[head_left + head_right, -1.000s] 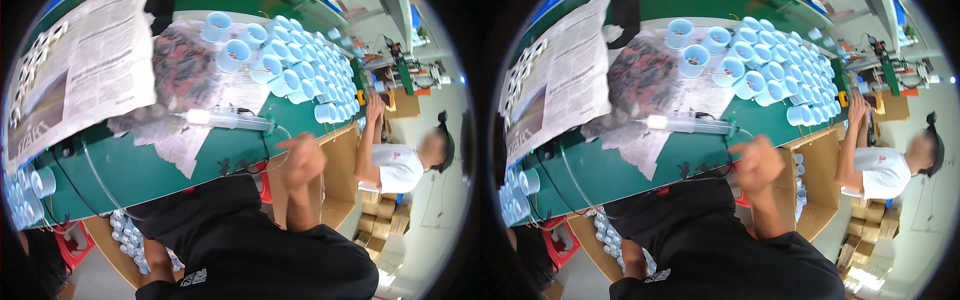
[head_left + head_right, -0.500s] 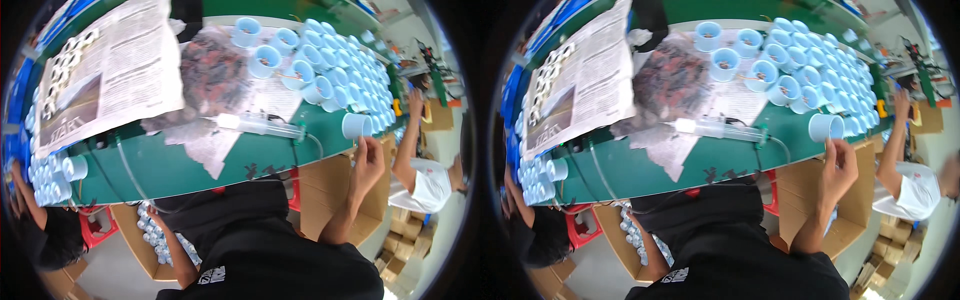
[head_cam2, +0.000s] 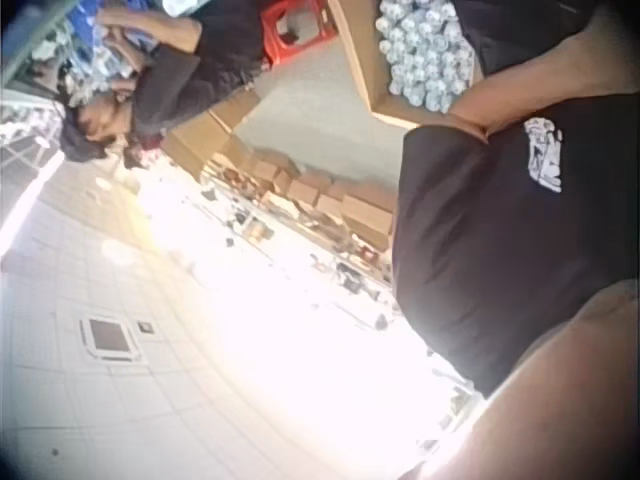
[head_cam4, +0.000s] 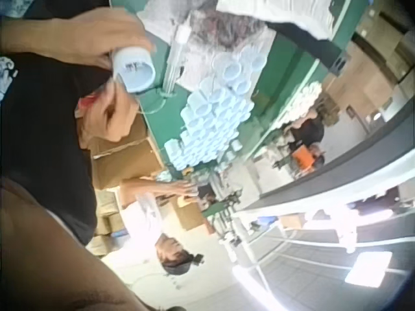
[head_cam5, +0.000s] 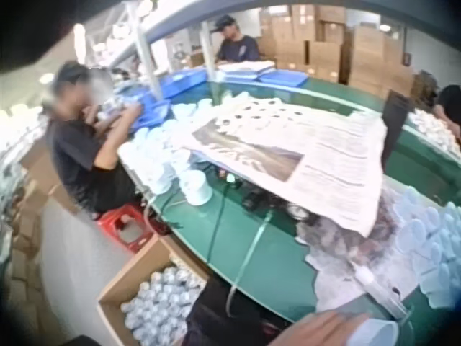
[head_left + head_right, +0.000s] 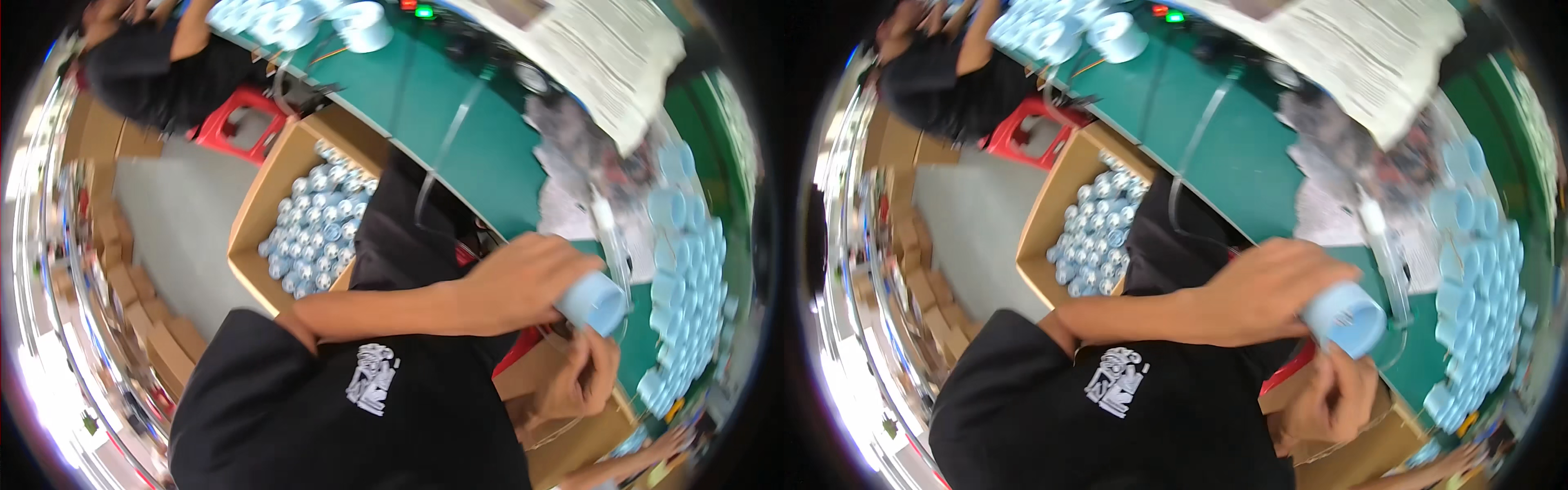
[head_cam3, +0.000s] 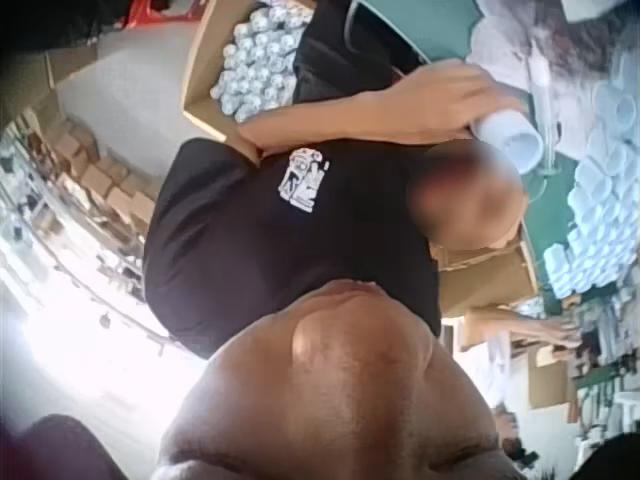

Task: Assembling small electronic components by inserting parts and applying sealant using a syringe.

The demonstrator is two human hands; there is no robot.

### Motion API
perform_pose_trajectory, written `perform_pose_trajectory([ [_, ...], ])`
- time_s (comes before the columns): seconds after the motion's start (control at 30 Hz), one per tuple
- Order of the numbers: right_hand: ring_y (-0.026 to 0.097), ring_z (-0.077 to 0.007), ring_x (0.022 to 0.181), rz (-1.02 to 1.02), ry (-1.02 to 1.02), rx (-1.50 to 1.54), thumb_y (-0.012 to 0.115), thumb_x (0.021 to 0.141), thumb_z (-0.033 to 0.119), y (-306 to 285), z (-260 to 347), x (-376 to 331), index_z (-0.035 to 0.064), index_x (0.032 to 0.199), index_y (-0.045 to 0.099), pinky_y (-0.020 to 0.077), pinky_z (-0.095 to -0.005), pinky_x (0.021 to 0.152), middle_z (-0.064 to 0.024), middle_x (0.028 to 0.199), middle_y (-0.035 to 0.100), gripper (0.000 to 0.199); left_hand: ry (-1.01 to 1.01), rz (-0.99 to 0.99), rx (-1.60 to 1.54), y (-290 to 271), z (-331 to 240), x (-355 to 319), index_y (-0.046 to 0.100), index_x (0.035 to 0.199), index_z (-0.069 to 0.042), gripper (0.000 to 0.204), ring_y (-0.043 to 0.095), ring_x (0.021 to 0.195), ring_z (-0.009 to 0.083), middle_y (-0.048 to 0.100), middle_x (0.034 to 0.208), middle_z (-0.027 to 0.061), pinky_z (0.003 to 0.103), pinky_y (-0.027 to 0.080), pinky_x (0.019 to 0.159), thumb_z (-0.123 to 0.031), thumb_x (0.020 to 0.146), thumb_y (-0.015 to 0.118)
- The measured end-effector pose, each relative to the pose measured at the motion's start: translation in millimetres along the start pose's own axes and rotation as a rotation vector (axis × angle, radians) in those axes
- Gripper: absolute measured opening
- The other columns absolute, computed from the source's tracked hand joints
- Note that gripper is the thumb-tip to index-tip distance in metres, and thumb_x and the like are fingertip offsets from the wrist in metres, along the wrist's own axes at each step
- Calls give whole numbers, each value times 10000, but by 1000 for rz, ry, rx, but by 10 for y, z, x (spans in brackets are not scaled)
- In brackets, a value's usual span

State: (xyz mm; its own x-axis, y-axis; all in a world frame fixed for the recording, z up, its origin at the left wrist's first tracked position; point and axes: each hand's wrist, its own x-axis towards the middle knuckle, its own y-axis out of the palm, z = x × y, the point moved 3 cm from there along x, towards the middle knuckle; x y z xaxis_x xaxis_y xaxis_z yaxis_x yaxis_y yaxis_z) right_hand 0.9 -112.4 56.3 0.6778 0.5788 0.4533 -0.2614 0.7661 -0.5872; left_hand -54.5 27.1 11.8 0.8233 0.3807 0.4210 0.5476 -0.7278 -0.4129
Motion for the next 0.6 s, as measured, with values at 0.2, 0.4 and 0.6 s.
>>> perform_pose_trajectory([
  [0.2,505,-159,737,-183,296,145,395,1031,197,-174,-494,-186,-109,1072,563,425,-261,660,-120,912,563,352,42,-59,-119,405,-64,134,490,1130,-28,635,537,941,295,540,1027,110,401,424,780,-108,565,768],
  [0.4,535,-246,1121,-310,439,545,347,1009,186,-191,-793,-163,-102,1341,389,445,-316,904,-202,1291,505,441,166,-409,-123,437,98,304,558,979,56,620,491,985,325,526,1044,219,426,401,855,-370,588,781],
  [0.6,453,-266,1244,-104,895,1443,403,988,83,84,-994,-119,-146,1368,283,388,-350,1080,-200,1372,424,460,89,-235,94,550,336,602,607,851,85,663,501,923,301,613,785,207,443,327,911,-517,591,708],
])
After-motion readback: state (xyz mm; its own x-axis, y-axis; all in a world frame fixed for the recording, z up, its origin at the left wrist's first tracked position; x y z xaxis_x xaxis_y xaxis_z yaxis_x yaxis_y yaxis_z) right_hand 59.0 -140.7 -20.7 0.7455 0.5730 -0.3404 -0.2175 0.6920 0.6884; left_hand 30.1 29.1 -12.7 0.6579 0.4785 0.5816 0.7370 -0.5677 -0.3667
